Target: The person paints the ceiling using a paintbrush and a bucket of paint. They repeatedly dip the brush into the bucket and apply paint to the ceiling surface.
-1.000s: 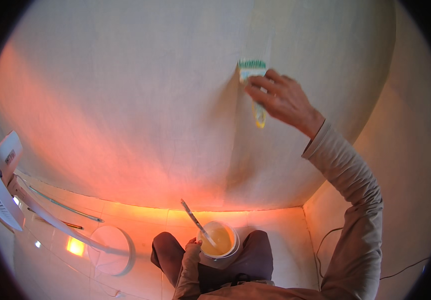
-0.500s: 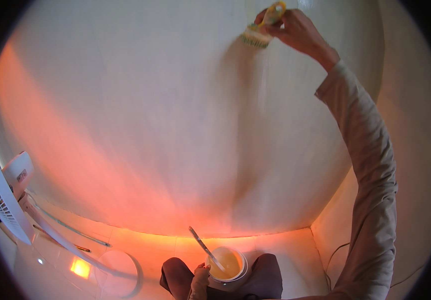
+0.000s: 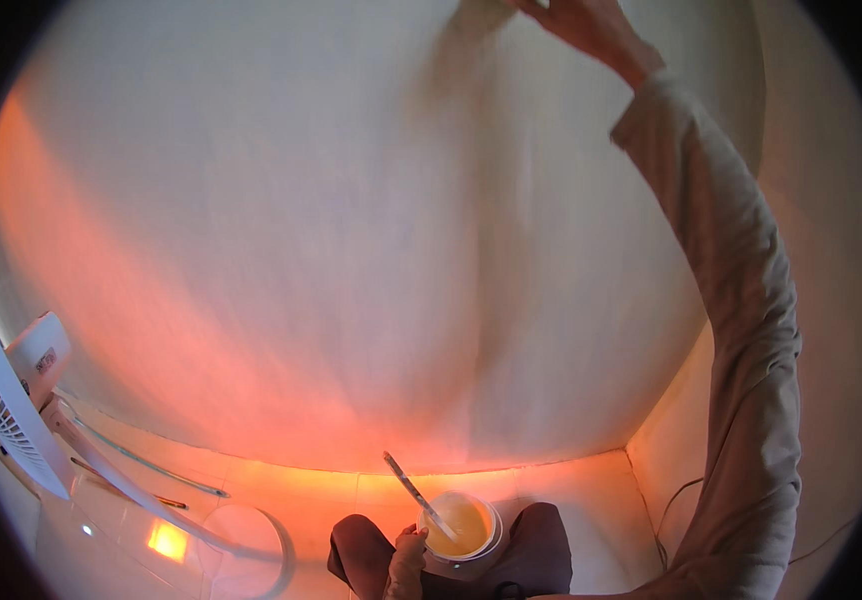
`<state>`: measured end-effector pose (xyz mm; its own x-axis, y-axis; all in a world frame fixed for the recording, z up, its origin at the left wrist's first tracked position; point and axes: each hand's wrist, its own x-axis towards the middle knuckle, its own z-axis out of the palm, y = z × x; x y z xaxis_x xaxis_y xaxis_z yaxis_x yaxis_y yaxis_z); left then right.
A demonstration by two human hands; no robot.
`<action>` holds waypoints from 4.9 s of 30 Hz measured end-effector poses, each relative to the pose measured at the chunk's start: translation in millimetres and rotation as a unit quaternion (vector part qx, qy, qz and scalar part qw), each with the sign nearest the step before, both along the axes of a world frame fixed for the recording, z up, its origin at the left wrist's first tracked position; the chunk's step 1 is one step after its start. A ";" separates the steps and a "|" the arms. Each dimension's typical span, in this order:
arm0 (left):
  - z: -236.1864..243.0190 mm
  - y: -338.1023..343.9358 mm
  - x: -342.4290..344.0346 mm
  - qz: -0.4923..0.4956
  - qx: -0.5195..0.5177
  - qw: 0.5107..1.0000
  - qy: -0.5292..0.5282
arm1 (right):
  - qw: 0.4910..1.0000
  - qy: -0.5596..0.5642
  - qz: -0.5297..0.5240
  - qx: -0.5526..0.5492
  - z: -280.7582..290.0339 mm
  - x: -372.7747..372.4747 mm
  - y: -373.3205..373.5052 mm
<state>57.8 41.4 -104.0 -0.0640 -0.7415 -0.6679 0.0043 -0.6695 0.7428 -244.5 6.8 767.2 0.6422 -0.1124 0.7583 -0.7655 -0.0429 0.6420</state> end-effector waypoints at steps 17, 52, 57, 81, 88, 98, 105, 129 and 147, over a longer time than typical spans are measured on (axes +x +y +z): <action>7.0 3.3 4.0 -0.034 -0.019 0.999 0.007 | 0.975 -0.014 -0.025 0.222 -209.4 -1.8 23.7; 24.7 5.9 -6.7 -0.028 -0.025 0.999 0.009 | 0.974 -0.087 0.001 0.208 -208.4 -31.0 28.2; -4.1 -0.1 -0.5 0.010 -0.012 0.999 0.046 | 0.978 -0.149 -0.047 0.139 -113.5 -37.4 28.8; 25.8 8.6 -13.5 -0.005 -0.016 1.000 0.006 | 0.939 -0.307 0.041 0.152 -164.7 -81.1 53.8; 2.1 0.5 3.1 -0.011 -0.037 0.998 0.041 | 0.981 -0.184 -0.003 -0.053 -148.7 -88.2 46.9; 24.3 8.8 0.4 -0.029 -0.037 0.999 0.005 | 0.957 -0.218 0.094 0.166 -180.6 -69.5 50.8; 13.3 3.7 0.2 -0.033 -0.023 0.999 0.027 | 0.923 -0.382 0.022 0.033 -94.7 -89.0 46.6; 34.1 9.2 -10.2 -0.015 -0.012 1.000 0.009 | 0.890 -0.406 0.162 0.131 -241.4 -57.6 30.5; 9.7 4.1 4.4 -0.023 -0.038 0.999 0.015 | 0.933 -0.300 0.180 0.088 -291.4 -7.8 4.0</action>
